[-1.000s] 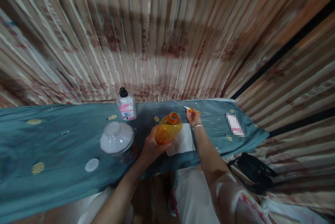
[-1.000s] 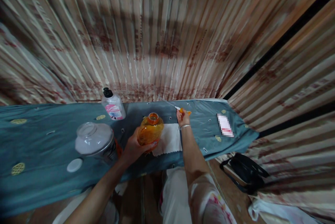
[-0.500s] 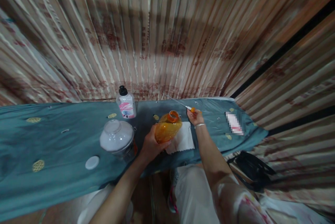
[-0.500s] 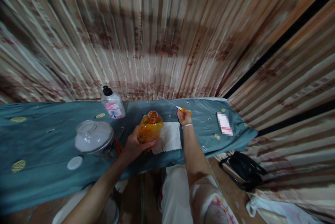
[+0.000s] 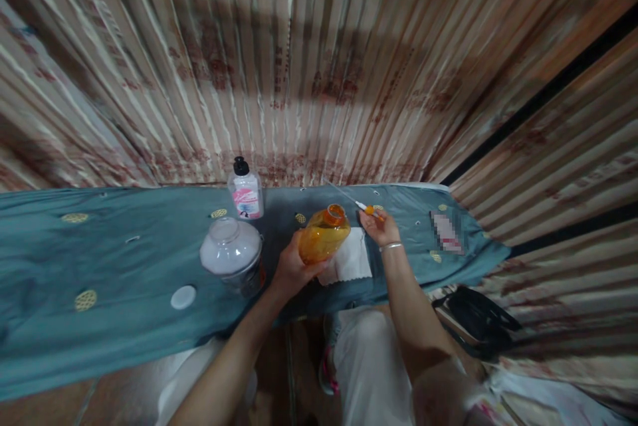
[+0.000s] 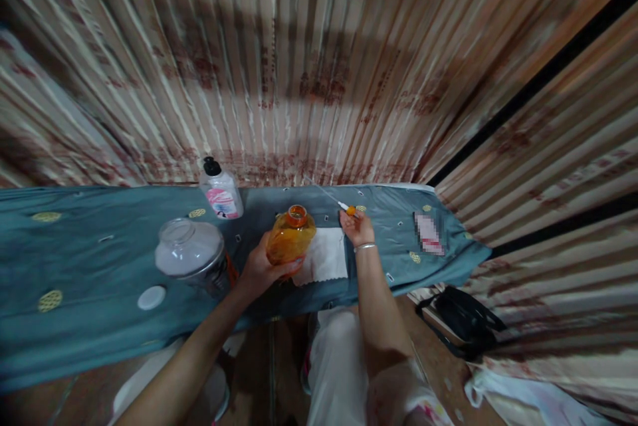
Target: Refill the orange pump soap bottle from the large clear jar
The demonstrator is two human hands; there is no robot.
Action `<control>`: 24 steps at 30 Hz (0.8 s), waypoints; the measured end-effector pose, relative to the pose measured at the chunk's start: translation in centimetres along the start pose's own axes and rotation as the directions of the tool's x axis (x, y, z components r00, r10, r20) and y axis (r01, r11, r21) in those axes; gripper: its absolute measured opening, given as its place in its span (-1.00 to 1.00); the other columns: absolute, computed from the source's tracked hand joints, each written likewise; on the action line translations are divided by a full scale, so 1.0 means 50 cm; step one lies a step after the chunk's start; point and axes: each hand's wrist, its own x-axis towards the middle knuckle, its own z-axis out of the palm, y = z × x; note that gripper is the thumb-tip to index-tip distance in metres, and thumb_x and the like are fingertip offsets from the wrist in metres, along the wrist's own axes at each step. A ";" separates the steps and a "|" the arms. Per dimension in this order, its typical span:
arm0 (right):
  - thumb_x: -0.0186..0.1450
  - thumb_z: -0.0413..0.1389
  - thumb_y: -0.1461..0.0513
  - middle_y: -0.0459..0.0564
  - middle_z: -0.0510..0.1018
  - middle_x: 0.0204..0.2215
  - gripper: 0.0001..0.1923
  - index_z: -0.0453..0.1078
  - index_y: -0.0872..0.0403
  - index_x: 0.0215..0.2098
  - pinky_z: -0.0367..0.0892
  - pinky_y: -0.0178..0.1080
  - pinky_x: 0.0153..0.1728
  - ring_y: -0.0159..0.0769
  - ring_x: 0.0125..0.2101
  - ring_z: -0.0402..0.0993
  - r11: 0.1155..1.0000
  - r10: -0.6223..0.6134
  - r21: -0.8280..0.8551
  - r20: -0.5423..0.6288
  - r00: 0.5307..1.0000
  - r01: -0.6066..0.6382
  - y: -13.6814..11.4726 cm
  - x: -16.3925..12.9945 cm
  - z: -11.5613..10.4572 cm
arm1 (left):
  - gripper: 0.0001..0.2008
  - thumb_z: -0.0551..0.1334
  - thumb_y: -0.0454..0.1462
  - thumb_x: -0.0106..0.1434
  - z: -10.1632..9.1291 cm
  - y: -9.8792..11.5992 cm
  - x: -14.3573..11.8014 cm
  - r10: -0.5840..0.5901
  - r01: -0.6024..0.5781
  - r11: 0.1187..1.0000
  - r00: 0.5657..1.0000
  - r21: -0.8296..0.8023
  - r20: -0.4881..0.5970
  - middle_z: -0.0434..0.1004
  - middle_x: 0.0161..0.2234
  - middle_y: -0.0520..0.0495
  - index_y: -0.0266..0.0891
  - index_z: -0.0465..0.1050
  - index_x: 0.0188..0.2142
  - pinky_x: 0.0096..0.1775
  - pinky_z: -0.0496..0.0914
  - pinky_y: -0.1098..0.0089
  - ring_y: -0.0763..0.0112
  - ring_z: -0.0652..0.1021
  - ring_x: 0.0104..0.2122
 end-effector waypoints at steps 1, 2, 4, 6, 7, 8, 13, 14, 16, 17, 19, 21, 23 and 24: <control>0.25 0.07 0.34 -0.05 0.62 -0.50 -0.89 0.43 0.06 -0.37 0.58 -0.28 -0.40 -0.32 -0.44 0.61 1.000 -0.011 -0.001 0.010 1.000 0.011 0.003 -0.012 -0.001 | -0.39 0.47 -0.13 -0.05 0.001 0.000 0.000 0.003 -0.003 1.000 1.000 -0.010 0.005 0.60 -0.16 -0.06 -0.18 0.34 -0.03 -0.11 0.51 0.22 0.20 0.62 -0.16; 0.24 0.07 0.34 -0.05 0.63 -0.49 -0.89 0.43 0.06 -0.38 0.59 -0.29 -0.39 -0.33 -0.44 0.62 1.000 -0.024 -0.002 0.017 1.000 0.024 0.007 -0.026 -0.001 | -0.39 0.47 -0.13 -0.05 0.001 -0.001 0.000 0.004 -0.004 1.000 1.000 -0.020 0.011 0.60 -0.15 -0.06 -0.18 0.33 -0.02 -0.09 0.50 0.22 0.20 0.62 -0.15; 0.24 0.08 0.33 -0.02 0.65 -0.47 -0.89 0.43 0.05 -0.41 0.59 -0.32 -0.37 -0.33 -0.40 0.64 0.999 -0.053 -0.003 0.032 0.998 0.053 0.017 -0.053 0.001 | -0.37 0.47 -0.14 -0.05 0.003 -0.005 0.000 0.008 -0.008 0.999 1.000 -0.036 0.012 0.59 -0.14 -0.07 -0.17 0.33 -0.01 -0.08 0.50 0.22 0.20 0.61 -0.13; 0.24 0.10 0.32 0.02 0.67 -0.42 -0.88 0.41 0.05 -0.44 0.58 -0.36 -0.35 -0.34 -0.35 0.66 0.997 -0.081 -0.005 0.052 0.995 0.081 0.030 -0.081 0.006 | -0.36 0.48 -0.15 -0.07 0.005 -0.011 -0.001 0.016 -0.015 0.999 1.000 -0.043 0.007 0.59 -0.15 -0.06 -0.17 0.33 -0.01 -0.08 0.50 0.21 0.20 0.61 -0.14; 0.24 0.11 0.33 0.03 0.68 -0.40 -0.89 0.41 0.05 -0.44 0.58 -0.37 -0.33 -0.35 -0.33 0.66 0.995 -0.094 -0.008 0.062 0.994 0.095 0.038 -0.095 0.010 | -0.35 0.49 -0.16 -0.08 0.006 -0.015 -0.001 0.021 -0.021 0.999 1.000 -0.046 0.005 0.59 -0.15 -0.06 -0.18 0.33 -0.01 -0.08 0.50 0.20 0.20 0.61 -0.15; 0.23 0.12 0.34 0.04 0.69 -0.38 -0.89 0.42 0.05 -0.44 0.57 -0.39 -0.33 -0.36 -0.32 0.67 0.994 -0.108 -0.011 0.071 0.992 0.109 0.046 -0.108 0.014 | -0.34 0.49 -0.16 -0.08 0.007 -0.018 -0.002 0.028 -0.027 0.998 1.000 -0.051 0.004 0.59 -0.14 -0.06 -0.18 0.32 0.00 -0.08 0.50 0.20 0.20 0.61 -0.15; 0.16 0.17 0.36 -0.01 0.71 -0.35 -0.88 0.48 0.06 -0.33 0.55 -0.42 -0.31 -0.38 -0.31 0.67 0.978 -0.202 -0.032 0.112 0.973 0.207 0.086 -0.169 0.039 | -0.33 0.47 -0.15 -0.04 0.009 -0.024 -0.007 0.059 -0.058 0.995 0.998 -0.077 0.017 0.59 -0.10 -0.09 -0.19 0.28 0.03 -0.04 0.50 0.20 0.20 0.61 -0.10; 0.14 0.18 0.36 -0.01 0.71 -0.36 -0.85 0.49 0.07 -0.31 0.54 -0.42 -0.31 -0.38 -0.32 0.67 0.973 -0.220 -0.039 0.120 0.968 0.226 0.093 -0.180 0.045 | -0.34 0.47 -0.15 -0.04 0.009 -0.023 -0.008 0.062 -0.060 0.995 0.998 -0.076 0.016 0.59 -0.10 -0.09 -0.19 0.28 0.02 -0.04 0.50 0.21 0.20 0.61 -0.10; 0.09 0.19 0.37 -0.02 0.71 -0.39 -0.80 0.51 0.08 -0.29 0.53 -0.40 -0.31 -0.37 -0.37 0.66 0.965 -0.246 -0.054 0.135 0.960 0.255 0.104 -0.198 0.054 | -0.35 0.48 -0.16 -0.04 0.007 -0.021 -0.009 0.064 -0.063 0.996 0.998 -0.071 0.012 0.59 -0.10 -0.08 -0.18 0.29 0.02 -0.05 0.50 0.23 0.21 0.62 -0.11; 0.07 0.19 0.37 -0.04 0.70 -0.41 -0.77 0.52 0.09 -0.29 0.52 -0.38 -0.32 -0.37 -0.39 0.65 0.959 -0.262 -0.067 0.146 0.954 0.274 0.110 -0.205 0.058 | -0.35 0.48 -0.16 -0.04 0.007 -0.020 -0.009 0.065 -0.064 0.996 0.998 -0.069 0.010 0.59 -0.11 -0.07 -0.18 0.29 0.01 -0.05 0.50 0.23 0.21 0.62 -0.11; 0.04 0.19 0.34 -0.07 0.69 -0.44 -0.75 0.54 0.08 -0.27 0.50 -0.36 -0.35 -0.36 -0.41 0.63 0.930 -0.322 -0.122 0.181 0.929 0.346 0.119 -0.215 0.063 | -0.36 0.48 -0.15 -0.03 0.007 -0.020 -0.010 0.070 -0.069 0.995 0.997 -0.069 0.009 0.59 -0.11 -0.08 -0.18 0.29 0.01 -0.05 0.50 0.23 0.21 0.62 -0.11; 0.05 0.19 0.28 -0.08 0.69 -0.44 -0.75 0.55 0.07 -0.27 0.46 -0.35 -0.36 -0.36 -0.42 0.60 0.876 -0.393 -0.206 0.219 0.893 0.436 0.125 -0.219 0.062 | -0.34 0.47 -0.15 -0.03 0.008 -0.021 -0.010 0.079 -0.078 0.994 0.997 -0.071 0.008 0.59 -0.09 -0.11 -0.20 0.28 0.02 -0.03 0.50 0.21 0.19 0.62 -0.10; 0.05 0.20 0.21 -0.09 0.68 -0.44 -0.75 0.55 0.06 -0.28 0.42 -0.35 -0.39 -0.39 -0.46 0.55 0.824 -0.436 -0.282 0.241 0.867 0.492 0.128 -0.218 0.058 | -0.32 0.48 -0.15 -0.03 0.011 -0.023 -0.012 0.090 -0.089 0.994 0.996 -0.068 0.002 0.59 -0.07 -0.14 -0.21 0.27 0.04 -0.01 0.49 0.19 0.18 0.62 -0.09; 0.05 0.21 0.18 -0.10 0.67 -0.45 -0.75 0.55 0.06 -0.29 0.40 -0.35 -0.41 -0.40 -0.49 0.52 0.807 -0.445 -0.308 0.245 0.861 0.505 0.128 -0.217 0.055 | -0.31 0.48 -0.15 -0.03 0.012 -0.023 -0.013 0.096 -0.096 0.993 0.995 -0.065 0.000 0.58 -0.06 -0.15 -0.21 0.27 0.04 -0.01 0.49 0.18 0.17 0.61 -0.08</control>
